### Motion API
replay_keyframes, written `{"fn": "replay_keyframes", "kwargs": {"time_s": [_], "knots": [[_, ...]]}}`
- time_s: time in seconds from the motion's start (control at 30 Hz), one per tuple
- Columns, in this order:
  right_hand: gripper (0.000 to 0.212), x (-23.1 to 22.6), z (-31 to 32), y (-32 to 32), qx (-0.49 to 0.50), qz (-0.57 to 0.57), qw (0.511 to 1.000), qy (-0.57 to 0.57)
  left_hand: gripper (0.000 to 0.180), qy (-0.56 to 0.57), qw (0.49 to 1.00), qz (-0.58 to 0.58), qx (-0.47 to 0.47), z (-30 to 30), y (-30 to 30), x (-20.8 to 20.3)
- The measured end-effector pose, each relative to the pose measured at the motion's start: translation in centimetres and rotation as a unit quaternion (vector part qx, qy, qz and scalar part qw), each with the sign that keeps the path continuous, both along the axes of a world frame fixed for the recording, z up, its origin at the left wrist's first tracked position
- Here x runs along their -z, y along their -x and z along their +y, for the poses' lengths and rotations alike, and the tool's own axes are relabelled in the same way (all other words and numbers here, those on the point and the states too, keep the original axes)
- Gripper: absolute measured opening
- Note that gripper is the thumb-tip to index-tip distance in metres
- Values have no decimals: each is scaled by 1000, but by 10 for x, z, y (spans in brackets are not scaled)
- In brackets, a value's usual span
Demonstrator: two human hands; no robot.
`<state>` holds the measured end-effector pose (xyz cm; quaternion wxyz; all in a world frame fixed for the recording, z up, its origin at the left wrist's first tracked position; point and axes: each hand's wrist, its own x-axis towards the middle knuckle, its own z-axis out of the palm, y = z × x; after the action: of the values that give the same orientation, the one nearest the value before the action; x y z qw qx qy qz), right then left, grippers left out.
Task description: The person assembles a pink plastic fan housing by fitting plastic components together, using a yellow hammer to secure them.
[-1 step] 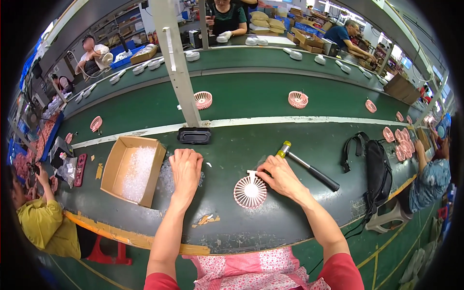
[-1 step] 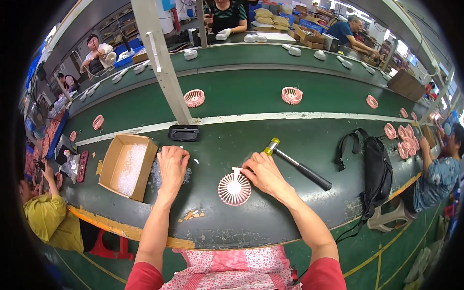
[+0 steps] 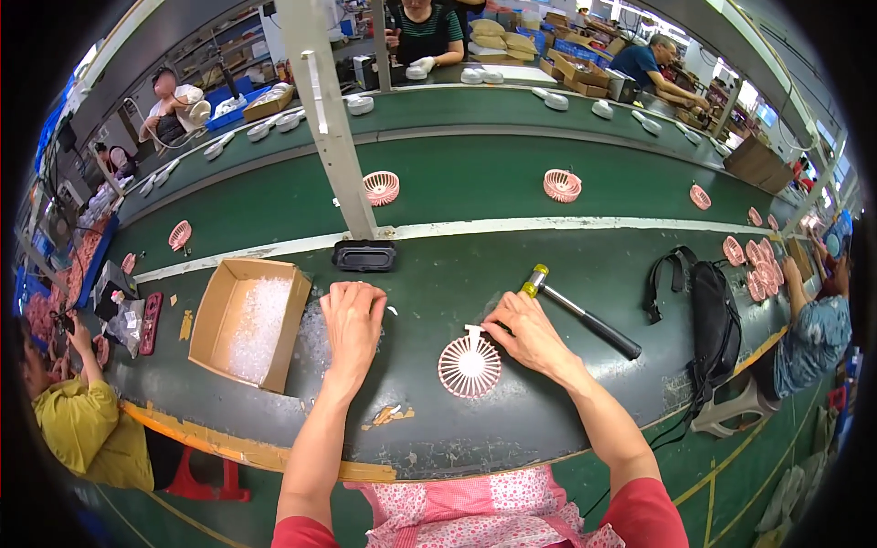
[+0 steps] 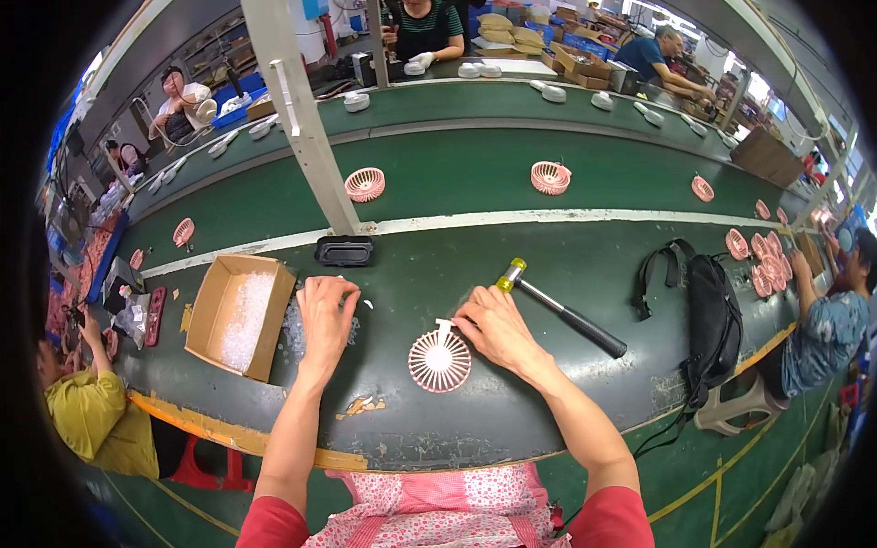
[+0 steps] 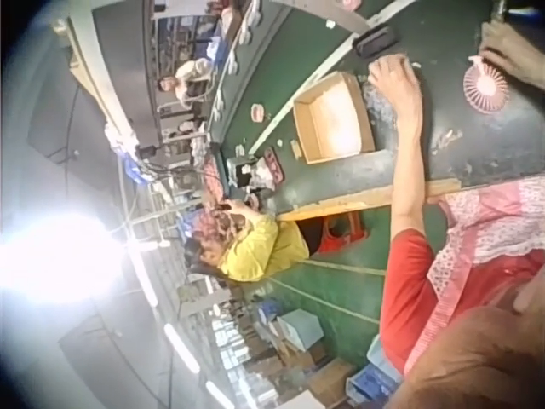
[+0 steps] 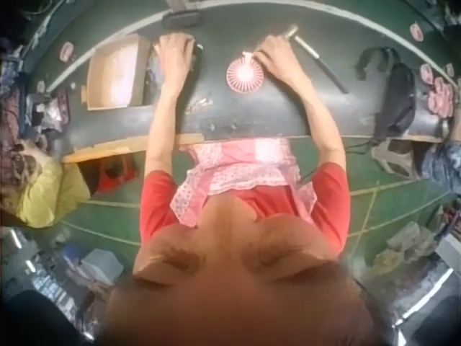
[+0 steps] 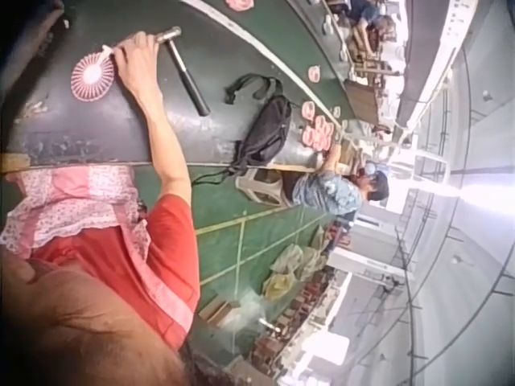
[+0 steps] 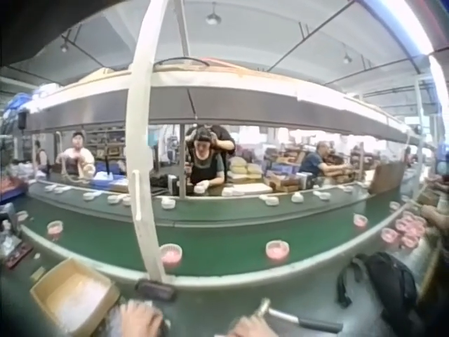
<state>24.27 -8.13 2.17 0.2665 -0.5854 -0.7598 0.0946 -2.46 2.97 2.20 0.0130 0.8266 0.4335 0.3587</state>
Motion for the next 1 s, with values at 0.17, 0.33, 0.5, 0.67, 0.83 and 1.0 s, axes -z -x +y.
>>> {"fn": "replay_keyframes", "kwargs": {"time_s": [0.17, 0.33, 0.5, 0.67, 0.83, 1.0], "knots": [[14, 6, -8, 13, -19, 90, 995, -24, 13, 461, 778, -407, 131, -33, -22, -3], [15, 5, -11, 13, -44, 96, 994, 0, 19, 550, 684, -443, 185, -43, -30, 11], [16, -4, -15, 26, -42, 274, 961, -6, 23, 568, 655, -463, 184, -48, -33, 10], [18, -6, -19, 39, 2, 350, 936, 33, 27, 586, 632, -473, 184, -51, -36, 8], [18, -7, -17, 43, 19, 349, 936, 50, 27, 595, 629, -468, 178, -51, -36, 9], [17, -3, -17, 43, 40, 314, 948, 31, 21, 544, 693, -439, 180, -55, -40, 4]]}}
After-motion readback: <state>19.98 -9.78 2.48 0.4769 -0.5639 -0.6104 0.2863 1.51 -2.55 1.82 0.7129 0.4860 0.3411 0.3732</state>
